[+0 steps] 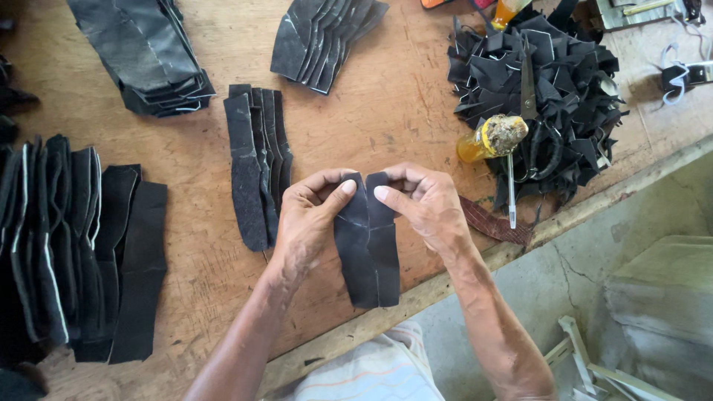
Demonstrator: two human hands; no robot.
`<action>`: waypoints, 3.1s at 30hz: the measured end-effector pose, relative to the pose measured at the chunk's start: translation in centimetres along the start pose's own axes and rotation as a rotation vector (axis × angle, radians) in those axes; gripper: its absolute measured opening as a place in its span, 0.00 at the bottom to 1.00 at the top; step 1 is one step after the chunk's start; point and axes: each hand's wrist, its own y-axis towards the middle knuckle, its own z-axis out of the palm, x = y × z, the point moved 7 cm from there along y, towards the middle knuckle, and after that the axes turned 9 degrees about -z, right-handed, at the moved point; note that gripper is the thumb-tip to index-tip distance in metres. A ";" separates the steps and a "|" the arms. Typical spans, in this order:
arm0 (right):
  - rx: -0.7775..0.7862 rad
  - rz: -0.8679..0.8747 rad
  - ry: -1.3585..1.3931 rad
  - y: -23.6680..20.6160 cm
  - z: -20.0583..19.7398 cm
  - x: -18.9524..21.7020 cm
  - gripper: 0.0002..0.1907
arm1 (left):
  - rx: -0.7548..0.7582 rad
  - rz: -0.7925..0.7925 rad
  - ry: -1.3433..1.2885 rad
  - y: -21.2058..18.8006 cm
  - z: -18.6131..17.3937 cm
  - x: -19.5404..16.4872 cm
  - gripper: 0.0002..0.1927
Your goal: The person repeatedly picks up pairs of black leather pieces from a wooden workbench, aligns them, and places them into a growing stack. The workspace contains additional leather scraps, a bottle of glue, and a pair of scissors.
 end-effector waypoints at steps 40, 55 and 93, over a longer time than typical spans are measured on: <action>-0.049 -0.022 -0.092 0.0 0.0 -0.2 0.11 | 0.042 -0.020 -0.037 0.3 -0.2 0.9 0.12; -0.072 -0.006 -0.147 0.1 0.4 -0.4 0.06 | 0.090 -0.040 -0.073 0.3 -0.4 1.2 0.12; 0.020 -0.042 -0.382 -0.1 0.6 -0.2 0.04 | 0.090 -0.049 0.270 0.5 -0.4 1.2 0.10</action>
